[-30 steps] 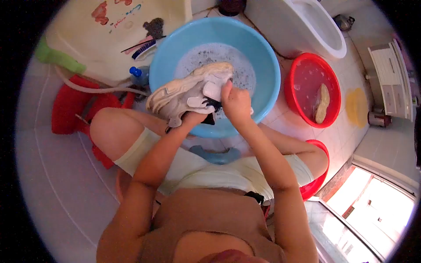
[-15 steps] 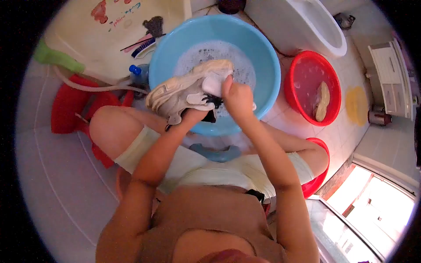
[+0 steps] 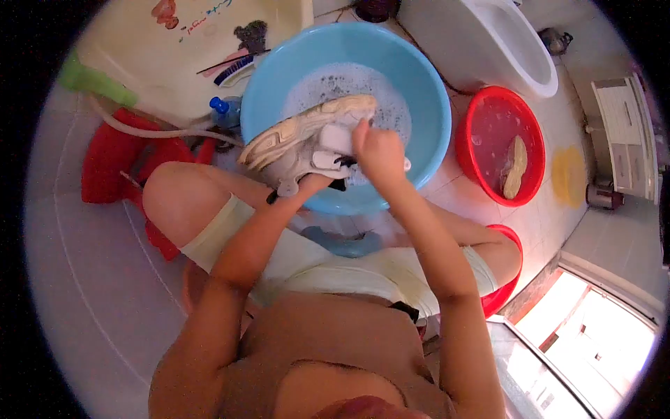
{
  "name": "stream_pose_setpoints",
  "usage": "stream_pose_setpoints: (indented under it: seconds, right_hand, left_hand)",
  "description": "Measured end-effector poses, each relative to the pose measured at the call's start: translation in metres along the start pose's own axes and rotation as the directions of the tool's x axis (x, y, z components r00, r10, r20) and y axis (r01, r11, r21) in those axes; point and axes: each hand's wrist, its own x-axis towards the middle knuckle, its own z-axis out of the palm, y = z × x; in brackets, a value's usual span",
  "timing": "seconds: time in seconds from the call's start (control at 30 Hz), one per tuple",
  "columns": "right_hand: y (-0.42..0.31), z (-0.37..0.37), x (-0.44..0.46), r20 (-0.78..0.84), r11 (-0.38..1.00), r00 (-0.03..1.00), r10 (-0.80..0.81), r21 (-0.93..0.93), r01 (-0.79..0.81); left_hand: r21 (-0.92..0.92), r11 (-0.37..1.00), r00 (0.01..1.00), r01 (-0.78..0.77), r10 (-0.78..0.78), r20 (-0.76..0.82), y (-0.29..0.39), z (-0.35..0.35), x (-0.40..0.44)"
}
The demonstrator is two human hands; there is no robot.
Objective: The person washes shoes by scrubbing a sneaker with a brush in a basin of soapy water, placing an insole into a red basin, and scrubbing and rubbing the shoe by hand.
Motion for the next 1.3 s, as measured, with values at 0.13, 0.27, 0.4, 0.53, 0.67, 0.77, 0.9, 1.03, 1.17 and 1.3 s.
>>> stream_pose_setpoints:
  seconds: [0.13,0.27,0.4,0.53,0.67,0.77,0.9,1.03,1.17,1.3]
  right_hand:
    - [0.041,0.018,0.007,-0.062,0.997,0.997,0.055,-0.053,-0.058]
    - [0.010,0.025,-0.004,-0.095,0.997,0.994,0.049,-0.061,-0.055]
    - [0.019,0.009,0.006,-0.072,0.981,0.979,0.192,0.055,-0.189]
    - [0.023,0.023,0.002,-0.022,0.984,0.986,0.165,0.065,-0.164]
    - [0.030,0.017,0.006,-0.032,0.994,0.995,0.091,-0.059,-0.093]
    - [0.008,0.024,0.003,-0.065,1.000,0.998,-0.011,-0.009,0.010]
    - [0.047,0.018,0.015,-0.003,0.975,0.999,0.050,-0.217,-0.049]
    - [0.006,0.013,0.002,-0.057,0.993,0.991,0.122,0.005,-0.121]
    - [0.037,0.009,0.013,0.080,0.958,0.955,0.285,0.001,-0.286]
    - [0.019,0.018,-0.001,-0.026,0.979,0.979,0.201,0.021,-0.201]
  left_hand:
    - [-0.017,0.999,0.997,-0.030,0.029,-0.069,-0.002,0.005,0.001]
    - [-0.033,0.999,0.993,-0.033,0.029,-0.115,-0.005,0.012,-0.001]
    - [-0.019,1.000,0.994,-0.001,-0.001,-0.109,-0.011,0.024,0.006]
    - [-0.057,0.997,0.993,-0.055,0.048,-0.109,-0.006,0.006,-0.003]
    - [-0.065,0.996,0.989,-0.061,0.052,-0.139,-0.008,0.013,0.001]
    - [-0.095,0.993,0.985,-0.074,0.058,-0.161,-0.010,0.014,-0.001]
    - [-0.139,0.984,0.972,-0.107,0.074,-0.224,-0.016,0.023,0.004]
    - [-0.610,0.743,0.951,-0.274,0.115,-0.287,-0.034,0.047,0.015]
    - [-0.939,-0.046,0.933,-0.341,0.105,-0.344,-0.042,0.062,0.029]
    - [-0.695,0.682,0.973,-0.226,0.129,-0.189,0.013,-0.025,-0.038]
